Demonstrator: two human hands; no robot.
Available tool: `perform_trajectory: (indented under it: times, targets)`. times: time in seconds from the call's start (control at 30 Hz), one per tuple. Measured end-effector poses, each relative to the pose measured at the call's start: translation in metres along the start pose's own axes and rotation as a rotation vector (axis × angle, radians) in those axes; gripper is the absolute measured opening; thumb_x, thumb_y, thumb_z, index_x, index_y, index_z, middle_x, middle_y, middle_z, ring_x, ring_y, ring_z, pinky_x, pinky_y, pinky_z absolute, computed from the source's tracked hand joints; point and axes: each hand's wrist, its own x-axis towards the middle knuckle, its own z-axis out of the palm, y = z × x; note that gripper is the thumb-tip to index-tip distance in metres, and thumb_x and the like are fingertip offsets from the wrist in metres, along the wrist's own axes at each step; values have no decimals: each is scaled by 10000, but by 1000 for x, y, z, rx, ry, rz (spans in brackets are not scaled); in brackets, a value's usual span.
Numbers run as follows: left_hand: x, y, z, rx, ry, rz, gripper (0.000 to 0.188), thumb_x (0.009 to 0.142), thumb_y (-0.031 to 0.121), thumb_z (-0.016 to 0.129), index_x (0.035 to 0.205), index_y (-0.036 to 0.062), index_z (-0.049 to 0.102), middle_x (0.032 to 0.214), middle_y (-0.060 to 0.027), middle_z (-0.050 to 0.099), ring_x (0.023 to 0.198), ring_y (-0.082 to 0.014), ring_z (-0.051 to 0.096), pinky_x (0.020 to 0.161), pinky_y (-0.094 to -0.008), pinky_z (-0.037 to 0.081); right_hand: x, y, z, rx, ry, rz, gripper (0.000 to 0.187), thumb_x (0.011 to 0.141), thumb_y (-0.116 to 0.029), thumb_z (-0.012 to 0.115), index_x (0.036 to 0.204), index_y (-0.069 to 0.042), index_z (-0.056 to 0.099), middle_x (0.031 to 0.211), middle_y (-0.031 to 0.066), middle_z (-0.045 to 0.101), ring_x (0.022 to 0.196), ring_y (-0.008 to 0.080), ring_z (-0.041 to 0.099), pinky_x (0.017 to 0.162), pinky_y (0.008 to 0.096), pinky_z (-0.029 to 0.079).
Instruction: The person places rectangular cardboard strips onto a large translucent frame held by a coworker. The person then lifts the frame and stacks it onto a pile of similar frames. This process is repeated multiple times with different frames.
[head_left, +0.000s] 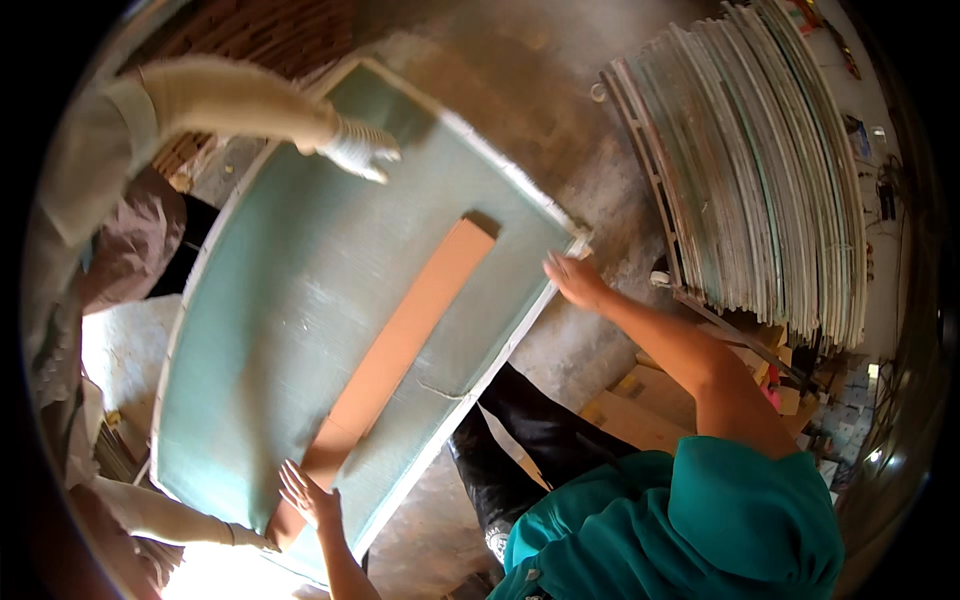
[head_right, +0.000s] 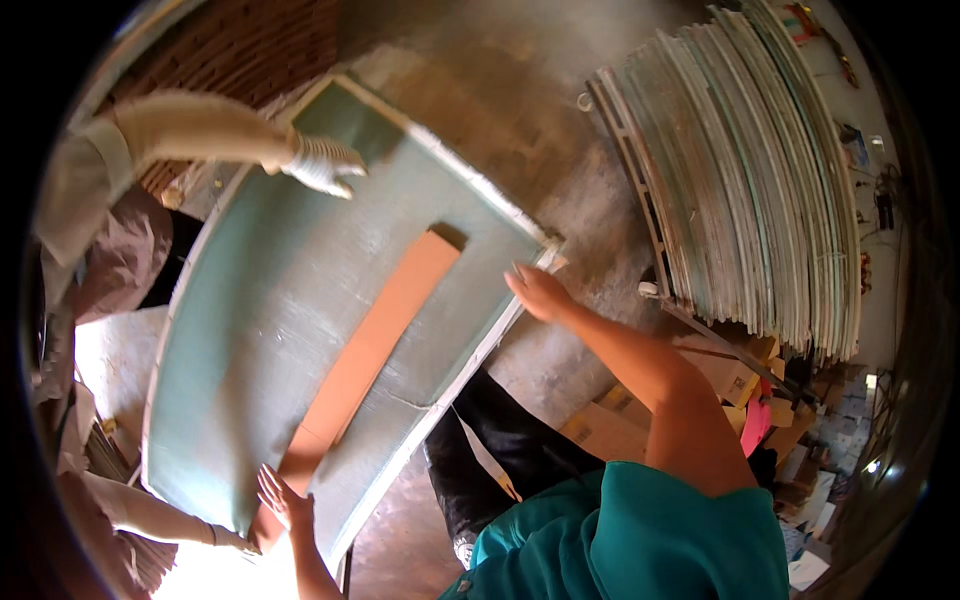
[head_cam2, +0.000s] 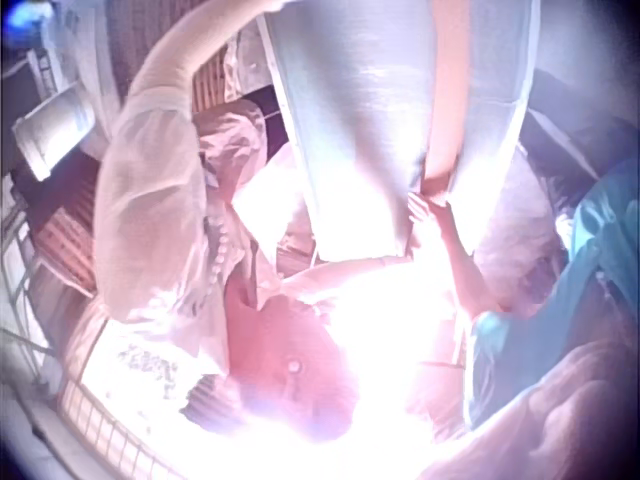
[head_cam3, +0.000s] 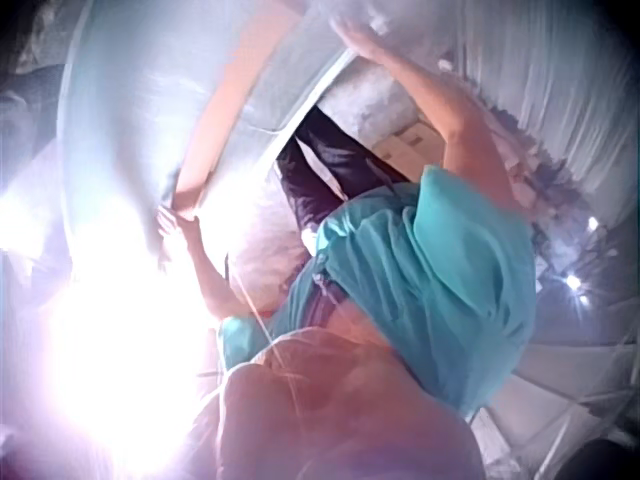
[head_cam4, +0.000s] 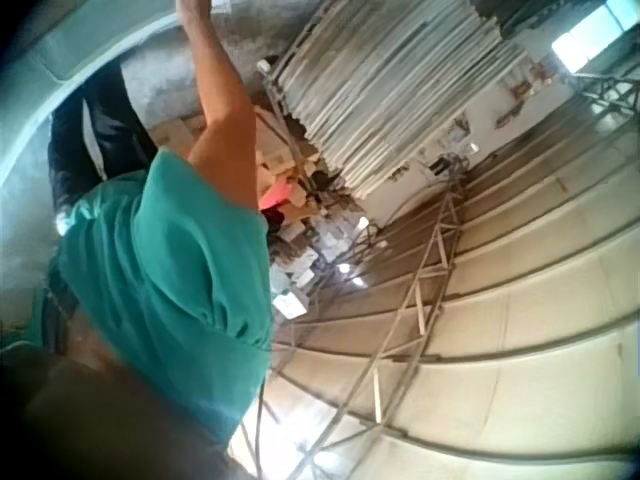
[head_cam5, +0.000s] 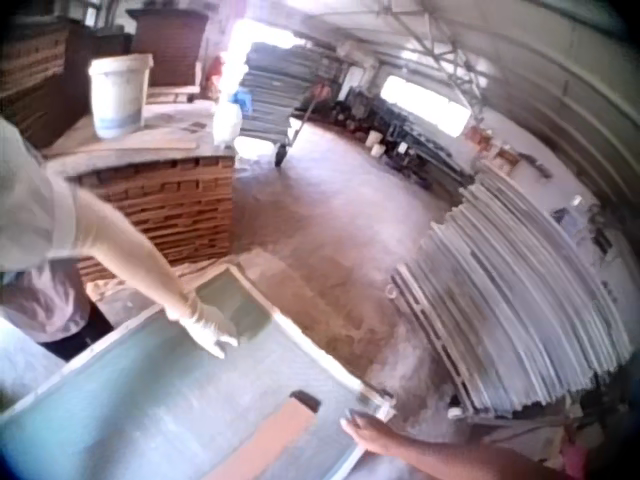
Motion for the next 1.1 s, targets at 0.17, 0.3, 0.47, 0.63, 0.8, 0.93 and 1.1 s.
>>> perform_trajectory:
  times: [0.17,0.3,0.47,0.63,0.8,0.93,1.1]
  targets:
    - [-66,30,-12,-142,84,111,1092,517,205,787,1369,31,127,1421,-143,172,1325,-263,141,1072,-462,108,-161,80,-40,-285,-300,195,367,794,-297,501,999,6,538,1014,241,545,951,377,517,806,449,408]
    - [-125,74,-17,-271,18,113,1080,548,248,779,1369,40,108,1420,-151,162,1319,-276,160,1062,-463,135,-240,134,-50,-391,-637,352,380,735,-308,499,944,-10,609,986,229,577,940,370,539,808,452,421]
    - [-200,152,-10,-476,8,119,970,557,237,749,1330,-4,214,1359,-209,252,1228,-362,301,1007,-430,282,-243,236,-51,-379,-666,111,359,730,-312,518,901,-15,626,939,204,597,894,360,556,789,425,433]
    - [-255,246,-4,-586,-34,111,814,580,253,731,1238,-54,364,1294,-244,335,1209,-368,328,988,-399,316,-207,281,-90,37,-219,83,298,719,-288,543,829,-20,610,871,207,594,835,356,562,734,416,441]
    - [-283,316,48,-681,-128,-24,717,596,308,720,1156,-60,463,1217,-230,432,1163,-342,385,970,-393,332,-196,308,-165,135,-227,157,293,713,-276,543,791,-4,620,871,207,599,840,358,565,751,416,442]
    - [-303,357,31,-684,-89,-66,669,619,315,699,1141,-42,481,1174,-214,472,1126,-335,423,956,-390,346,-184,401,-165,-156,-242,7,266,711,-250,539,771,-2,613,794,193,604,746,337,576,675,424,436]
    - [-316,366,17,-721,-22,-129,632,632,315,691,1124,-30,495,1128,-204,498,1049,-315,487,907,-386,389,-182,443,-157,-231,-290,115,237,714,-204,510,756,-5,632,793,191,603,714,341,567,675,428,447]
